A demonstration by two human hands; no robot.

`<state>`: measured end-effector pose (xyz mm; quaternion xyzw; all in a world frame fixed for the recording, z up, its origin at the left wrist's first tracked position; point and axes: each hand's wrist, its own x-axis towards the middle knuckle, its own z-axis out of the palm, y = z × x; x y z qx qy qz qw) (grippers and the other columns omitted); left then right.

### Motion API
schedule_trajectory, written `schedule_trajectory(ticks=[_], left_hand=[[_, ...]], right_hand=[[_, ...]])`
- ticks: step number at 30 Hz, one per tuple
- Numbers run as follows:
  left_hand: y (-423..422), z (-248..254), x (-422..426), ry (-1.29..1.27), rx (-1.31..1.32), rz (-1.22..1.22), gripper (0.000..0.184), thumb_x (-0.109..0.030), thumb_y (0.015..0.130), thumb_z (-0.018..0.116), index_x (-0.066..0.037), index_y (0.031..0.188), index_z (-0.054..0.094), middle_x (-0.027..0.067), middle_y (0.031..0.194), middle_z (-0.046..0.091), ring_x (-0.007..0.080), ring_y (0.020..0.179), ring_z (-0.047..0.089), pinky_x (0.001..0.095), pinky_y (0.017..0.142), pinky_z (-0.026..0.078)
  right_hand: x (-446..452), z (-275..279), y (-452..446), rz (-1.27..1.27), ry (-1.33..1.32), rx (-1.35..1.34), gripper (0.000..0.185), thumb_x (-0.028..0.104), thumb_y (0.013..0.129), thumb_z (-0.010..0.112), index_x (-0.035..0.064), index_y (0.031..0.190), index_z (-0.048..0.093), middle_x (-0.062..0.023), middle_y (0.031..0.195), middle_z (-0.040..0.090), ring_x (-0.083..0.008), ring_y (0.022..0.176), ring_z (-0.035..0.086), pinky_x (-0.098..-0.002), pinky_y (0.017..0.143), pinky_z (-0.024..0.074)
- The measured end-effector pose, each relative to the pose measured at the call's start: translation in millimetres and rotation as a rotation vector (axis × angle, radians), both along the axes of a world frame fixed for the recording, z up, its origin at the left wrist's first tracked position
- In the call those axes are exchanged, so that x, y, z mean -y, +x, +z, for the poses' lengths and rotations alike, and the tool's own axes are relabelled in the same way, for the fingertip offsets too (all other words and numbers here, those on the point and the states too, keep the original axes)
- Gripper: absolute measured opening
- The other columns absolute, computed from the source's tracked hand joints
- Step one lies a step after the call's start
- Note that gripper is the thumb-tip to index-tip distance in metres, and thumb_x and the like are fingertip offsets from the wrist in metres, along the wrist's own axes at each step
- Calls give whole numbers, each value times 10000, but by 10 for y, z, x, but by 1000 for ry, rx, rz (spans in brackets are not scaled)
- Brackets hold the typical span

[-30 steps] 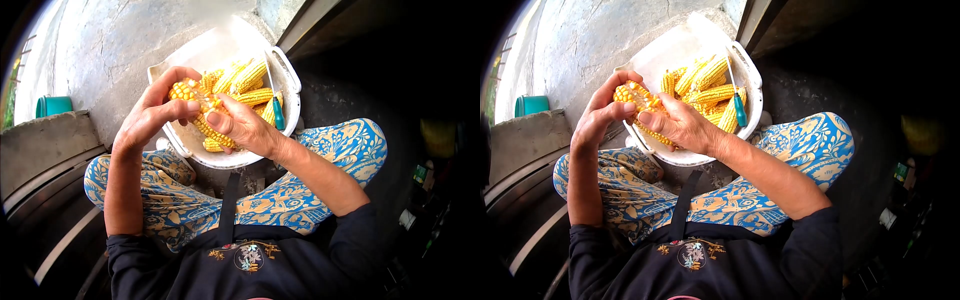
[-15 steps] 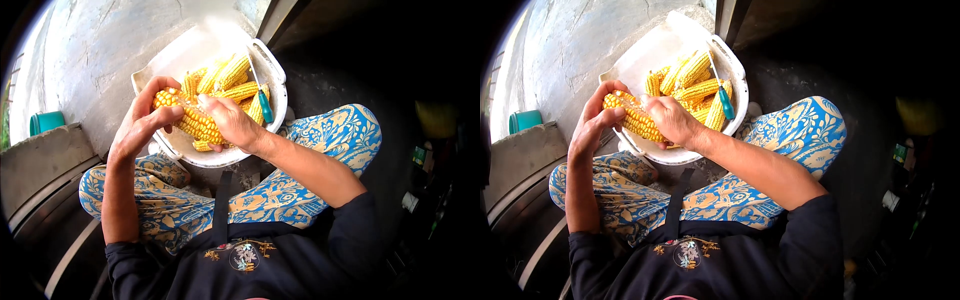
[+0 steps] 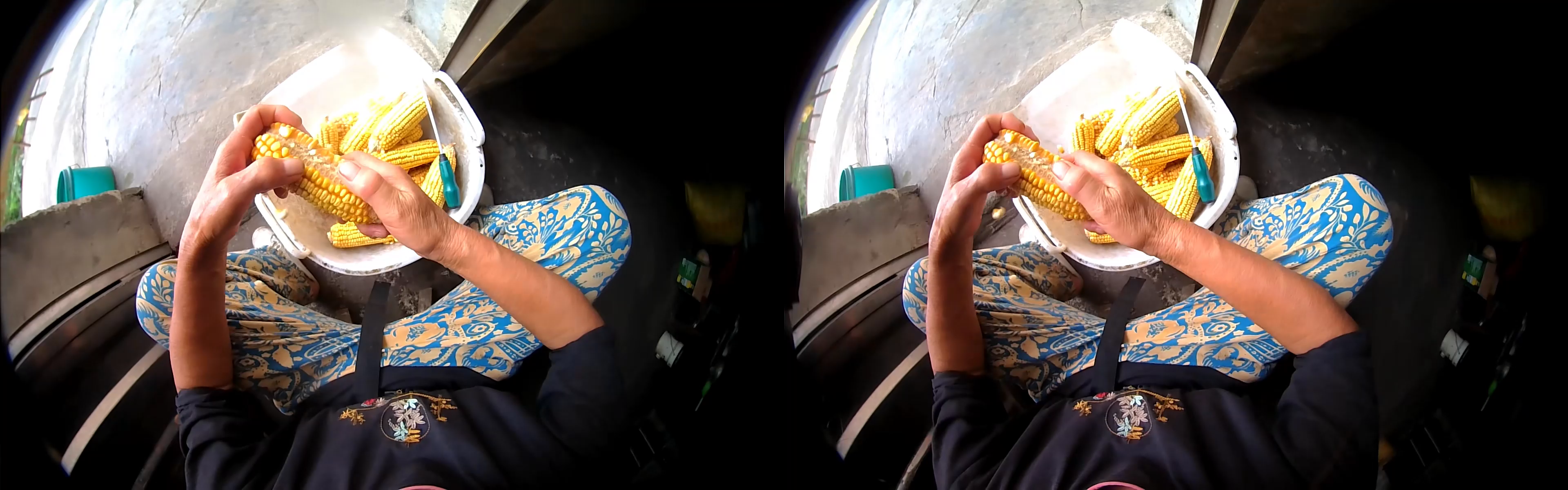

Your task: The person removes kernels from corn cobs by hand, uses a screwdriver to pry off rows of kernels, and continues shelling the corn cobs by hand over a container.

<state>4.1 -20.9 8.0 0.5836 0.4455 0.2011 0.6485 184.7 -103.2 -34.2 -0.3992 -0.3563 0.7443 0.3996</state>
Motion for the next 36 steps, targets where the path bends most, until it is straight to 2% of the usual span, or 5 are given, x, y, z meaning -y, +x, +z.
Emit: schedule_trajectory(ticks=[2,17,20,26,36], left_hand=[[3,-44,1,1,-13,0,423,-269,709,625,-94,1079,518,9,871,539,108,779,503,239,700,420],[40,-18,-2,14,-19,12,417,-255,716,638,-89,1079,518,12,860,544,104,798,527,239,684,425],[8,7,-24,-7,-21,21,415,-263,720,633,-97,1083,520,10,862,544,98,795,523,237,682,419],[-57,-42,-79,-36,6,92,370,-270,743,602,-107,1069,537,-2,864,541,91,787,507,225,666,406],[24,-63,-14,-22,-2,92,381,-283,748,623,-111,1074,526,0,853,529,88,797,504,225,648,409]], right_hand=[[6,11,-1,-7,-59,-64,369,390,955,359,39,989,469,9,665,436,-42,464,343,-190,418,282],[14,-79,-25,-230,-110,138,450,445,964,349,39,953,544,11,684,492,-51,551,474,-182,464,407],[-14,-92,55,-69,-129,-158,473,450,962,339,25,923,543,-4,675,503,-55,527,458,-186,470,399],[-34,47,51,23,6,-154,618,394,938,379,-12,1383,240,-142,980,573,-84,626,504,-176,564,431],[-43,-30,79,-34,-16,-113,491,378,960,340,-27,1222,433,-117,899,613,-69,533,478,-175,510,424]])
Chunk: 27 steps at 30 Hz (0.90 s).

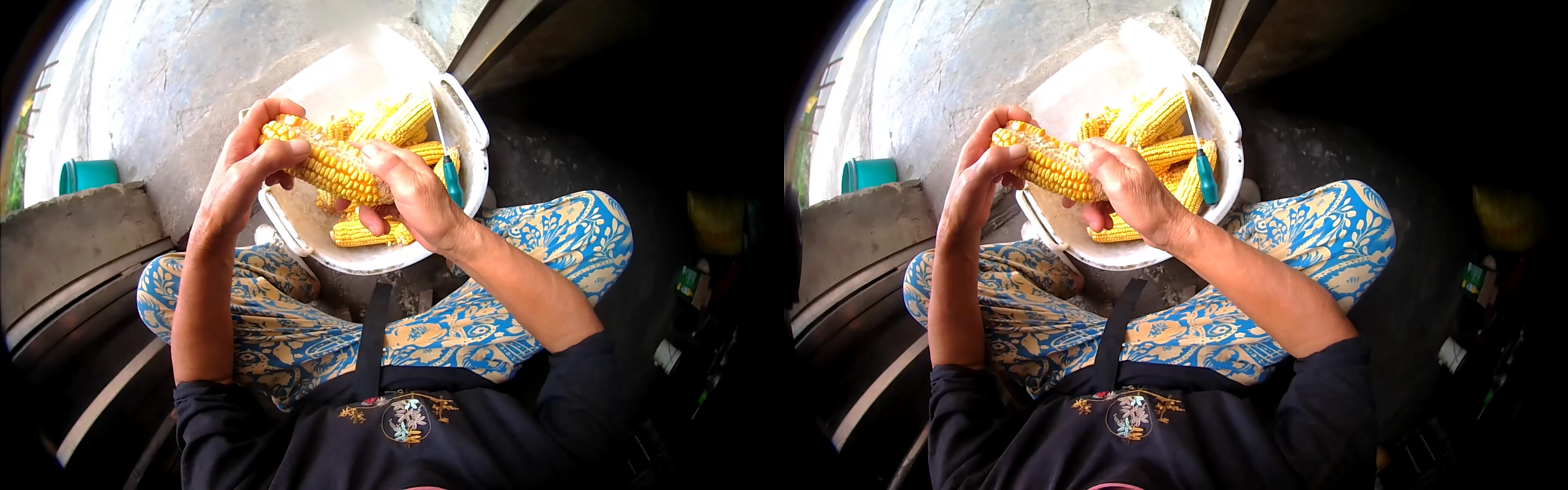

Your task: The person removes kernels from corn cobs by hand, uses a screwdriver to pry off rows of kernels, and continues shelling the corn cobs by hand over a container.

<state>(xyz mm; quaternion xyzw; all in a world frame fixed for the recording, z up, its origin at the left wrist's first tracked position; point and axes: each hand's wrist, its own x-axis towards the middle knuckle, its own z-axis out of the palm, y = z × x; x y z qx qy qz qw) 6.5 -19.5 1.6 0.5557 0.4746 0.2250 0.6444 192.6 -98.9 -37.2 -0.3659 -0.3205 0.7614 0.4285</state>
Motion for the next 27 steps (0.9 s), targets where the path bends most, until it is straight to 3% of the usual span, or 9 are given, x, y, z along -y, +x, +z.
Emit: schedule_trajectory(ticks=[3,6,11,14,18,20,23,27], left_hand=[[-11,-19,-17,-23,-6,1,377,-286,750,624,-113,1070,528,-2,848,524,86,791,499,226,644,405],[17,8,11,-13,-21,16,376,-288,749,625,-115,1068,528,-3,841,523,84,774,492,222,640,402],[7,12,20,-33,-14,6,372,-288,750,626,-112,1063,527,-6,829,523,82,756,490,219,637,399],[41,37,65,-13,-11,10,369,-281,750,629,-107,1059,525,-5,824,525,82,754,492,220,635,400],[40,51,54,3,1,2,370,-266,746,633,-101,1057,520,3,819,527,89,752,492,224,634,402],[23,61,48,11,-12,2,374,-265,745,634,-98,1059,518,6,821,527,92,749,491,227,634,403],[48,57,63,40,-23,-22,380,-271,751,634,-92,1064,513,11,825,526,96,740,487,232,634,405],[59,25,90,75,-49,-59,385,-287,770,631,-84,1072,504,15,828,524,99,727,479,239,635,408]], right_hand=[[-10,55,1,-19,-16,64,480,423,949,372,-8,1137,470,-87,859,602,-61,488,452,-166,491,410],[-16,73,-10,17,62,274,423,415,940,430,4,1010,504,-77,726,580,-118,529,531,-241,481,426],[29,-20,-109,-169,350,519,419,394,935,452,-22,941,500,-156,671,539,-259,685,569,-348,640,450],[17,-134,-92,-272,353,535,416,385,943,432,-24,917,504,-182,661,514,-291,679,560,-360,649,447],[-16,-140,-88,-284,401,493,435,404,958,403,-11,915,525,-127,662,536,-218,605,556,-316,558,453],[-13,74,-27,-106,-49,277,524,500,932,424,-9,928,545,-61,687,549,-117,544,534,-229,463,441],[-94,119,74,55,-10,168,603,578,885,467,-14,967,542,-14,706,542,-43,544,527,-152,434,430],[-68,35,-16,18,185,461,652,606,851,500,-31,986,535,-94,767,597,-113,623,598,-213,481,483]])
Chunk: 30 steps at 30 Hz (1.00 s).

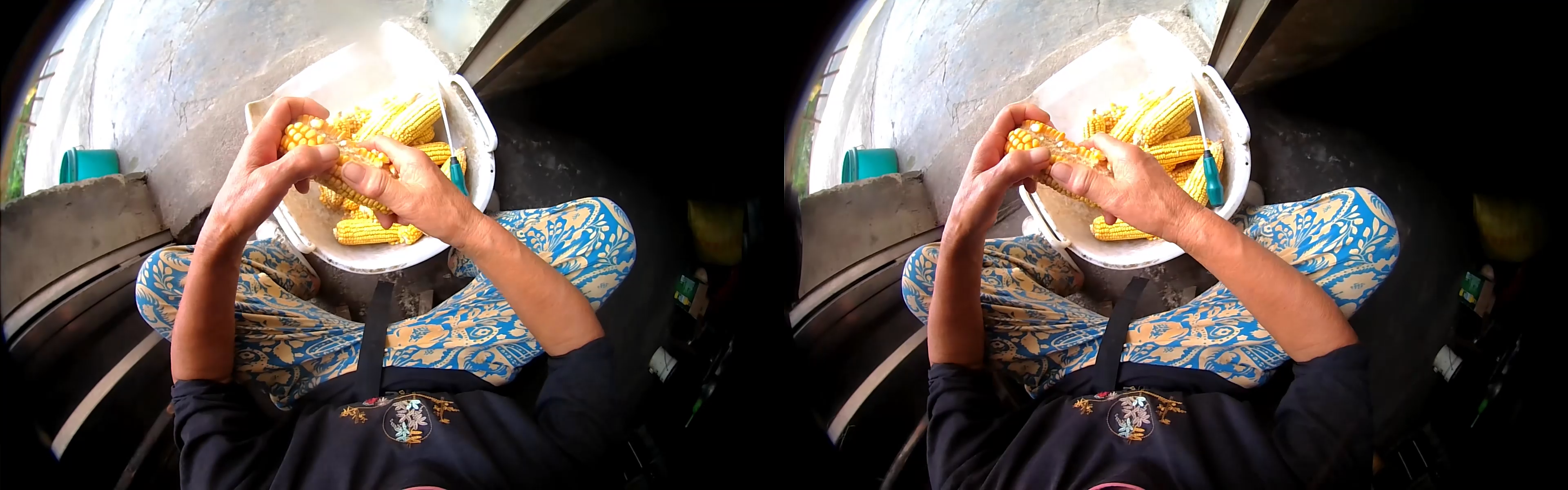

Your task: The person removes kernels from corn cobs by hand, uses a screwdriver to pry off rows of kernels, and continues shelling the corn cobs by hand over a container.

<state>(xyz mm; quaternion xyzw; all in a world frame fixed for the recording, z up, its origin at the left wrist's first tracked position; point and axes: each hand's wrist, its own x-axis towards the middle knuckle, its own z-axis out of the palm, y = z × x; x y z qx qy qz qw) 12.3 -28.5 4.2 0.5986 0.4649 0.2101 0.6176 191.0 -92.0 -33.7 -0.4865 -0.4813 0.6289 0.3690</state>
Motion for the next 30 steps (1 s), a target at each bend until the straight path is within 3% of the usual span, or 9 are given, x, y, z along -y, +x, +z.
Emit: schedule_trajectory(ticks=[5,8,10,14,16,17,24,26,30], left_hand=[[-2,1,10,-36,15,-35,395,-288,775,638,-84,1082,497,18,850,522,104,746,489,244,653,421],[0,-18,26,40,67,-37,400,-284,778,641,-78,1088,495,27,881,522,108,774,497,249,677,434],[-28,-22,1,18,73,-64,400,-258,785,637,-81,1113,493,29,908,519,111,794,501,247,705,441],[-21,-41,23,62,87,-85,389,-263,814,592,-93,1152,501,17,881,522,104,791,496,237,688,416],[-48,-4,-12,-60,19,-157,478,-386,823,521,-82,1191,491,24,1048,559,89,850,499,210,687,388],[-44,-15,-7,-39,4,-168,484,-399,839,481,-74,1196,498,19,1037,555,85,834,488,207,673,369],[-39,-3,10,-42,2,-202,474,-383,815,522,-68,1169,511,17,987,543,81,814,482,218,685,388],[-40,-56,35,-27,139,-163,345,-240,866,540,-84,1172,502,36,906,540,109,812,504,265,740,425],[-20,-81,53,-59,127,-150,305,-218,885,549,-79,1153,502,37,907,544,105,804,510,265,742,443]], right_hand=[[-2,-68,27,-14,20,14,588,539,887,487,-26,1041,533,-115,786,605,-136,682,595,-259,550,484],[-5,-193,26,-215,157,-69,559,527,893,483,-13,1027,544,-109,811,603,-141,714,580,-277,613,474],[-5,-102,62,-103,-51,-135,585,556,871,503,-5,1030,552,-117,848,594,-158,745,573,-300,668,475],[-36,-48,91,29,26,0,630,575,842,535,-11,1072,541,-145,903,602,-186,793,604,-313,685,501],[-15,-22,27,0,155,94,670,598,820,550,-23,1068,538,-169,930,613,-229,862,627,-321,726,507],[-26,-6,18,-10,177,112,659,577,828,551,-40,1059,539,-190,932,621,-247,916,630,-315,760,496],[-28,-58,68,-57,99,57,491,465,897,501,-16,984,555,-160,837,617,-226,845,623,-333,721,478],[-21,-90,53,-58,142,76,424,416,929,465,0,921,550,-150,784,604,-237,785,617,-343,688,469],[16,-73,13,-73,165,115,389,373,946,448,-4,899,535,-178,756,608,-291,761,633,-365,659,473]])
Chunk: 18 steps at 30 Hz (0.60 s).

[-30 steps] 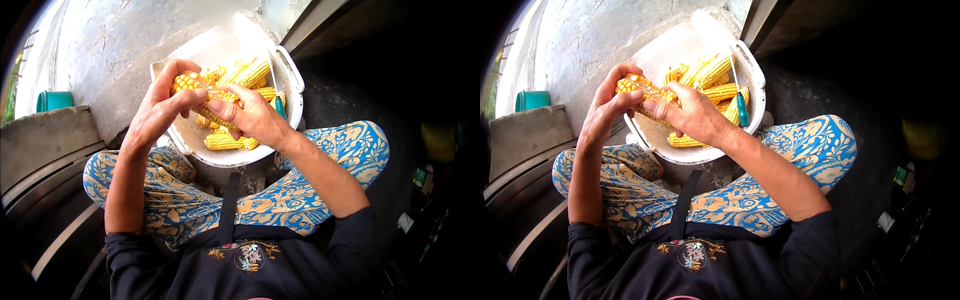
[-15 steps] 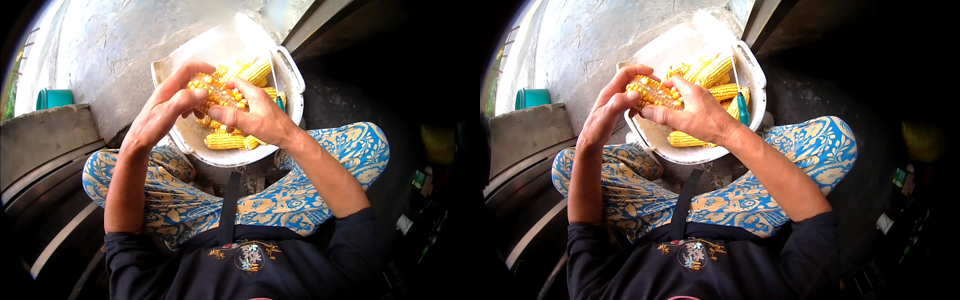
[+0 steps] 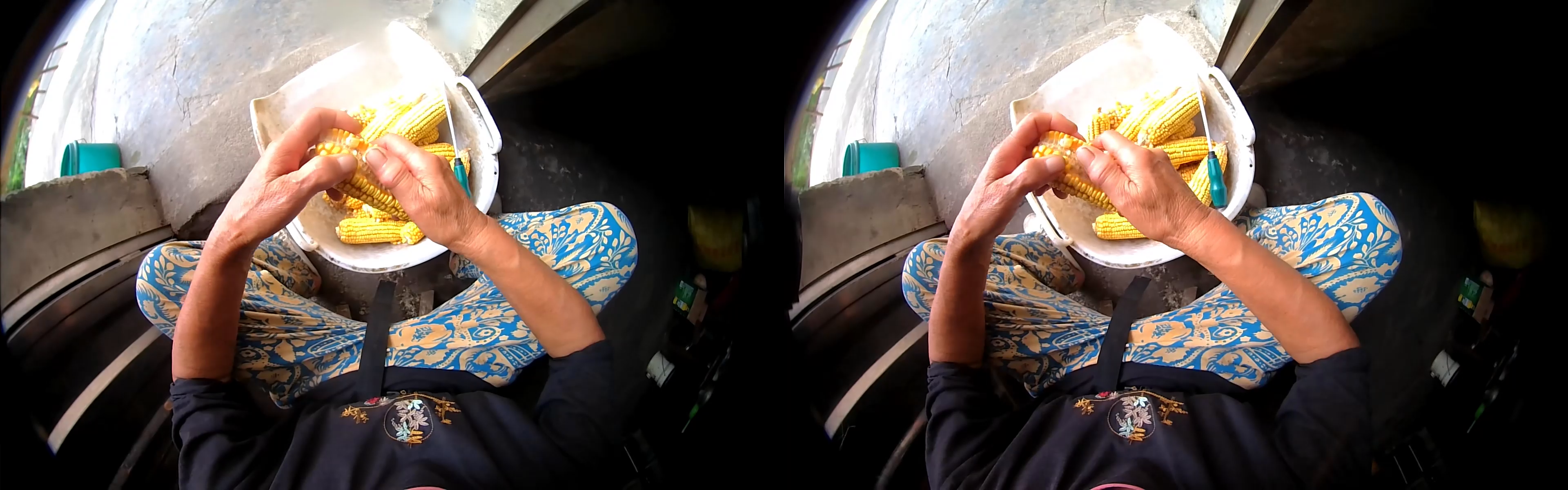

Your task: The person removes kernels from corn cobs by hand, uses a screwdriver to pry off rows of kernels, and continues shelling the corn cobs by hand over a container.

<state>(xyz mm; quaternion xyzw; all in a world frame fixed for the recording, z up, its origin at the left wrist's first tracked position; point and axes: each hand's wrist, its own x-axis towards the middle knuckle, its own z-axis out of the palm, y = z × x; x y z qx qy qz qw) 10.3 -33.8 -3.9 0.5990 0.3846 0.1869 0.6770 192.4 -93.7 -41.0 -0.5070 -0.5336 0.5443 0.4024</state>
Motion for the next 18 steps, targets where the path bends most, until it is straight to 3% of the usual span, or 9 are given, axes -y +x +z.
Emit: schedule_trajectory(ticks=[5,9,11,12,14,15,18], left_hand=[[71,-67,74,34,-103,80,261,-258,919,523,-52,1078,507,43,847,552,103,762,525,249,681,452],[100,-199,104,90,-141,137,287,-328,933,499,-58,1028,517,21,809,531,83,732,507,237,643,438],[119,-248,103,87,-136,185,367,-420,953,429,-81,1025,548,-6,775,519,60,664,496,214,600,410],[133,-208,109,87,-135,185,367,-420,953,429,-81,1025,548,-6,775,519,60,664,496,214,600,410],[170,-94,138,-89,-102,215,447,-463,960,359,-86,1056,579,4,761,543,72,611,501,206,572,390],[187,-115,157,-59,-107,204,479,-464,961,329,-89,1098,593,22,793,578,84,593,512,204,558,385],[136,-105,94,-109,-90,171,461,-440,961,344,-82,1122,586,36,822,593,89,595,519,214,563,393]], right_hand=[[58,-71,-63,-59,120,104,353,332,959,438,-8,939,531,-230,778,622,-370,779,643,-403,629,481],[70,-90,-82,-49,109,109,397,372,952,443,-14,953,534,-241,774,614,-371,785,643,-403,643,485],[50,-138,-66,7,42,149,527,497,907,468,-21,963,548,-233,763,618,-353,783,648,-402,659,489],[26,-112,-44,7,43,150,527,497,907,468,-21,963,548,-233,763,618,-353,783,648,-402,659,489],[0,-39,6,54,-29,222,666,621,842,481,-29,968,560,-212,762,623,-318,775,650,-395,673,492],[9,-76,-25,18,-36,125,729,672,804,487,-34,965,576,-193,770,626,-285,761,644,-377,672,493],[1,-107,-13,-1,-115,55,673,618,849,469,-35,963,583,-197,782,623,-274,762,639,-363,670,489]])
